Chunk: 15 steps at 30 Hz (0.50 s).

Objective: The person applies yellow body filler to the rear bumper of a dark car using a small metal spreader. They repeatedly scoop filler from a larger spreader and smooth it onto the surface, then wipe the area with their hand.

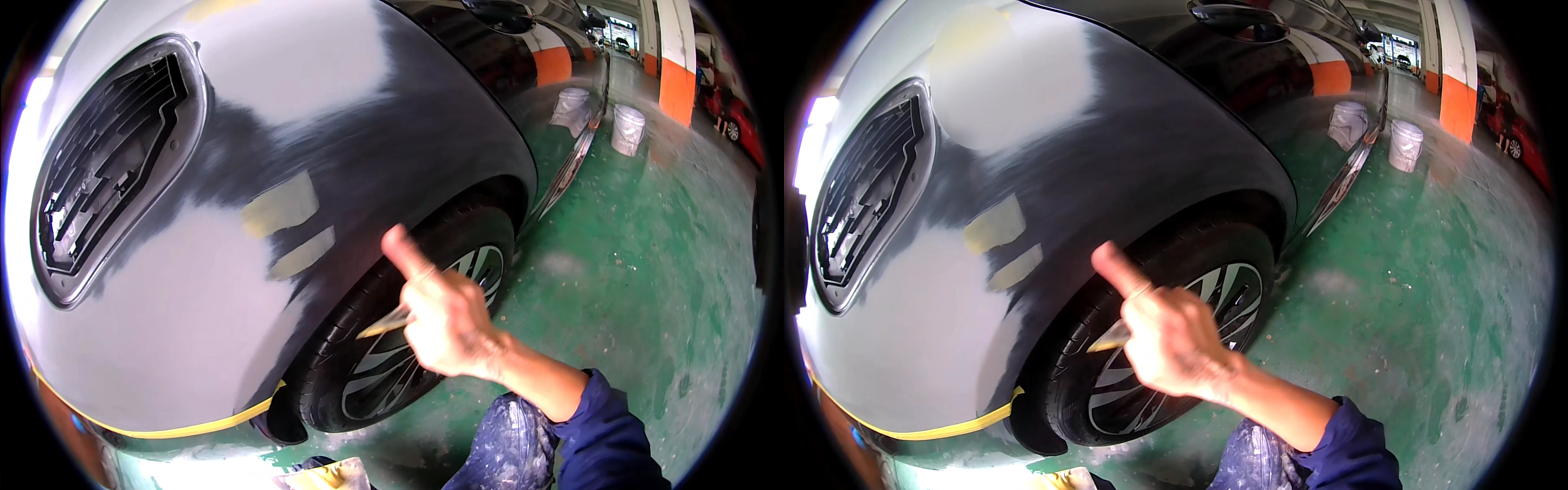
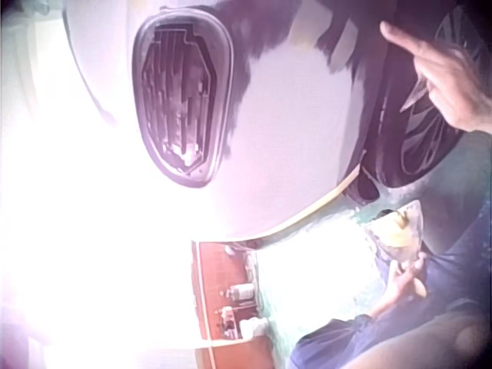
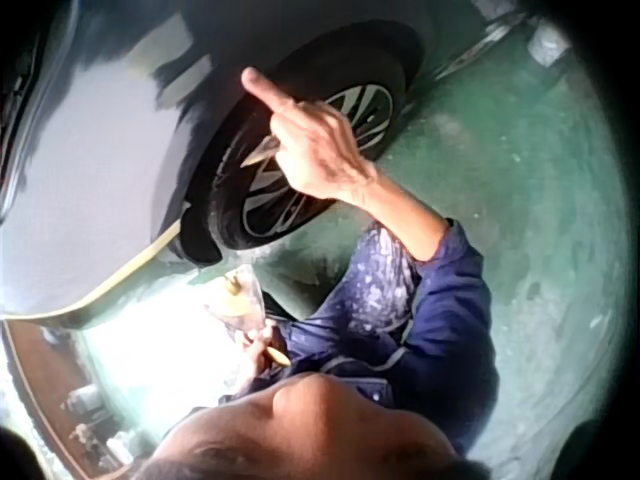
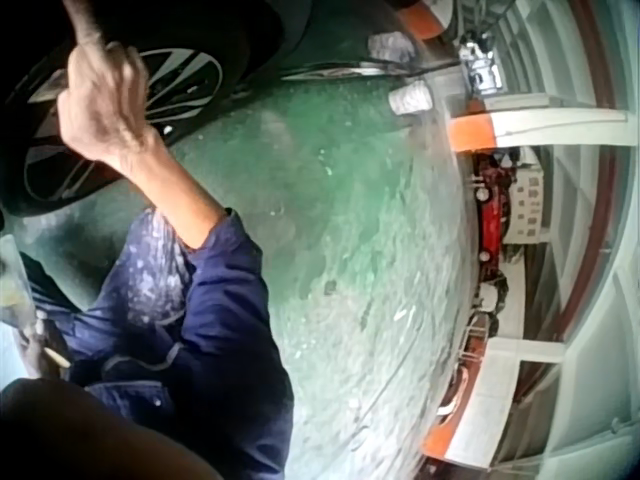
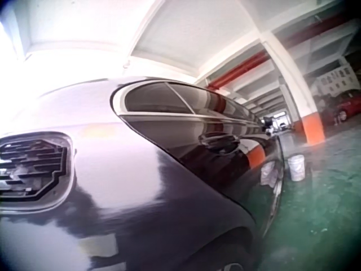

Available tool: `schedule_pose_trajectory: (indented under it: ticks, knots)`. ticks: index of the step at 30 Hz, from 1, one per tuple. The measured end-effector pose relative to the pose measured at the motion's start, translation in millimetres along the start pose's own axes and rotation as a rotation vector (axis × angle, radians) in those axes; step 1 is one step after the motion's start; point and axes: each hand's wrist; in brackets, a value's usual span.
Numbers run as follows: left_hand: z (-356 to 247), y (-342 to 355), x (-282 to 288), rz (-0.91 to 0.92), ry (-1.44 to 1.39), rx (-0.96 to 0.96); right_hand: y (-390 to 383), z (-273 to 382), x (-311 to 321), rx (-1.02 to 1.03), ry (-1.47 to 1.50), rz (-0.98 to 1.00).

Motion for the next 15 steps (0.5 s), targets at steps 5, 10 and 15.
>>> schedule_pose_trajectory:
  ticks: [5, 10, 15]
  knots:
    - [6, 6, 2, 0.001, 0.041, 0.024, -20, -53, 40, -0.522, 0.403, -0.277]
    - [11, 17, 2, -0.091, 0.025, -0.055, -33, 37, 29, -0.751, 1.293, -0.586]
    - [-16, 28, -27, -0.033, 0.002, -0.268, -74, 123, 18, -1.19, 1.632, -0.163]
Point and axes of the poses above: each hand's wrist, its own y-axis towards the middle knuckle, its own x-axis out of the back of the hand, z = x × y, and after that the axes turned 8 degrees about x, right-handed
